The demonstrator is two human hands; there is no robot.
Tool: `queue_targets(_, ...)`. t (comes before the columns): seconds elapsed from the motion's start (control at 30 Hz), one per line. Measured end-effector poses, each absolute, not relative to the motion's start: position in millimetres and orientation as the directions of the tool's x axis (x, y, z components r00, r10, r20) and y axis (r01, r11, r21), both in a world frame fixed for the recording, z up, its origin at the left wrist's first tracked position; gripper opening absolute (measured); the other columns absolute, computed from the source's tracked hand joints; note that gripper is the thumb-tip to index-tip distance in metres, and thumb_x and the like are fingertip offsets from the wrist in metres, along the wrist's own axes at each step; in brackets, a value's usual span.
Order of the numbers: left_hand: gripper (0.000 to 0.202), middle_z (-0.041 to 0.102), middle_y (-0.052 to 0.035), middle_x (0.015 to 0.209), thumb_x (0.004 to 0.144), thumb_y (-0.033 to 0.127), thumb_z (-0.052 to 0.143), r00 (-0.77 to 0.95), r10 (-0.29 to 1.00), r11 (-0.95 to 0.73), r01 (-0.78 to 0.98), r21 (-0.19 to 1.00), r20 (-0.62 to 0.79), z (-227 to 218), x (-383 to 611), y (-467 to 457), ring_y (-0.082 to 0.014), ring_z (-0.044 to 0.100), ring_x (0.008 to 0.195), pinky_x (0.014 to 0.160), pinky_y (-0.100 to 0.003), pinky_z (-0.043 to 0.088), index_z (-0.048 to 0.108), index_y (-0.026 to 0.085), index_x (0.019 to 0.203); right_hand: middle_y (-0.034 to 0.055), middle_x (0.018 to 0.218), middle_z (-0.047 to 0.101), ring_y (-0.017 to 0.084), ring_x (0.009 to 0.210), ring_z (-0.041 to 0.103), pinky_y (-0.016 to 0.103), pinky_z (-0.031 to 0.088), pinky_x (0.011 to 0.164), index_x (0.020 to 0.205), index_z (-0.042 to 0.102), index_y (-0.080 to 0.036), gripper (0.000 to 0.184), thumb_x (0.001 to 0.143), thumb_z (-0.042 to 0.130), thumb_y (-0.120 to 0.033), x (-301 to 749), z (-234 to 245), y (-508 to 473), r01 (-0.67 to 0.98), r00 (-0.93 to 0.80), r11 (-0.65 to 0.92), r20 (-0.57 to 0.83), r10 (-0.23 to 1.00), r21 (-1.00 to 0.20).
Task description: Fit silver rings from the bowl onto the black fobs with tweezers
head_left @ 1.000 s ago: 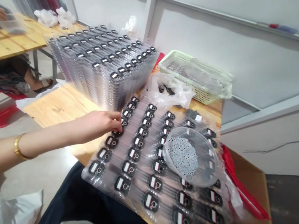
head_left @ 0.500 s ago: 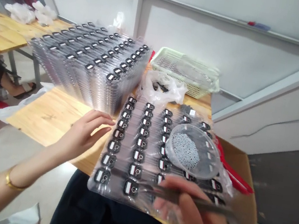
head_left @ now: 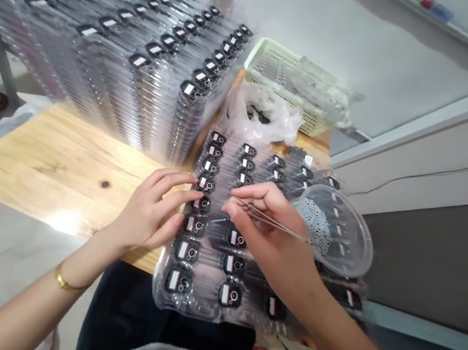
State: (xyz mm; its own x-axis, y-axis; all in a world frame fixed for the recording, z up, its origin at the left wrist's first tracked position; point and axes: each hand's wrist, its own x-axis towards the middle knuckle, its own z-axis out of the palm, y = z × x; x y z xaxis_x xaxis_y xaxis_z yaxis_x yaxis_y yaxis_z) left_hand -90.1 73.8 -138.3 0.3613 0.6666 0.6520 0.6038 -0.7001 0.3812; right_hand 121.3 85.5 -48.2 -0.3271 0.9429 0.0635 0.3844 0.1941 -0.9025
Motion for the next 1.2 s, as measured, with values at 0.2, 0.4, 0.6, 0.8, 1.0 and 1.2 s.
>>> queue_targets(0.2, 0.035, 0.055, -0.0142, 0.125, 0.096, 0.032, 0.035, 0.366, 0.663, -0.71, 0.586, 0.392, 0.654, -146.2, -88.0, 77.0, -0.0284, 0.049, 0.117, 0.098, -0.05, 0.042, 0.055, 0.019, 0.122, 0.0009, 0.078, 0.072, 0.015, 0.071, 0.069, 0.027, 0.056, 0.065, 0.085, 0.068, -0.022, 0.009, 0.088, 0.067, -0.031, 123.0, -56.3, 87.1, 0.351, -0.25, 0.116, 0.026, 0.968, -0.929)
queue_targets(0.4, 0.036, 0.056, -0.0137, 0.126, 0.096, 0.034, 0.034, 0.39, 0.666, -0.711, 0.591, 0.382, 0.636, -145.7, -86.9, 79.3, -0.0287, 0.051, 0.116, 0.097, -0.049, 0.042, 0.057, 0.021, 0.12, -0.0004, 0.068, 0.071, 0.015, 0.066, 0.072, 0.026, 0.06, 0.065, 0.078, 0.063, -0.021, 0.016, 0.086, 0.068, -0.033, 119.3, -59.9, 88.4, 0.31, -0.231, 0.009, -0.066, 0.971, -0.951)
queue_targets(0.6, 0.036, 0.056, -0.0145, 0.126, 0.096, 0.035, 0.035, 0.401, 0.658, -0.718, 0.591, 0.369, 0.638, -144.6, -87.7, 79.4, -0.0288, 0.051, 0.116, 0.097, -0.049, 0.042, 0.058, 0.019, 0.12, -0.0003, 0.069, 0.072, 0.016, 0.068, 0.074, 0.026, 0.062, 0.067, 0.077, 0.062, -0.021, 0.017, 0.085, 0.07, -0.034, 117.6, -62.2, 89.7, 0.281, -0.225, -0.02, -0.086, 0.971, -0.959)
queue_targets(0.8, 0.036, 0.057, -0.0143, 0.126, 0.096, 0.036, 0.036, 0.396, 0.665, -0.713, 0.59, 0.379, 0.633, -145.6, -88.6, 79.2, -0.0288, 0.052, 0.115, 0.096, -0.049, 0.043, 0.058, 0.02, 0.121, -0.0003, 0.069, 0.072, 0.015, 0.068, 0.073, 0.027, 0.062, 0.068, 0.078, 0.062, -0.021, 0.017, 0.085, 0.07, -0.034, 118.4, -64.4, 90.2, 0.283, -0.24, -0.009, -0.08, 0.968, -0.959)
queue_targets(1.0, 0.036, 0.056, -0.0132, 0.126, 0.097, 0.037, 0.036, 0.389, 0.671, -0.709, 0.586, 0.393, 0.632, -146.0, -88.9, 79.2, -0.028, 0.052, 0.116, 0.097, -0.049, 0.044, 0.056, 0.021, 0.122, -0.0003, 0.069, 0.072, 0.015, 0.068, 0.073, 0.027, 0.061, 0.067, 0.077, 0.063, -0.021, 0.016, 0.085, 0.07, -0.033, 117.7, -65.5, 91.1, 0.28, -0.246, -0.018, -0.09, 0.965, -0.96)
queue_targets(1.2, 0.036, 0.055, -0.0148, 0.126, 0.098, 0.037, 0.036, 0.401, 0.665, -0.716, 0.581, 0.387, 0.63, -145.2, -89.1, 80.1, -0.0279, 0.051, 0.116, 0.097, -0.048, 0.043, 0.058, 0.018, 0.119, -0.0002, 0.068, 0.073, 0.015, 0.067, 0.073, 0.026, 0.06, 0.067, 0.078, 0.064, -0.02, 0.013, 0.085, 0.069, -0.03, 117.6, -66.0, 90.4, 0.304, -0.248, -0.01, -0.089, 0.965, -0.953)
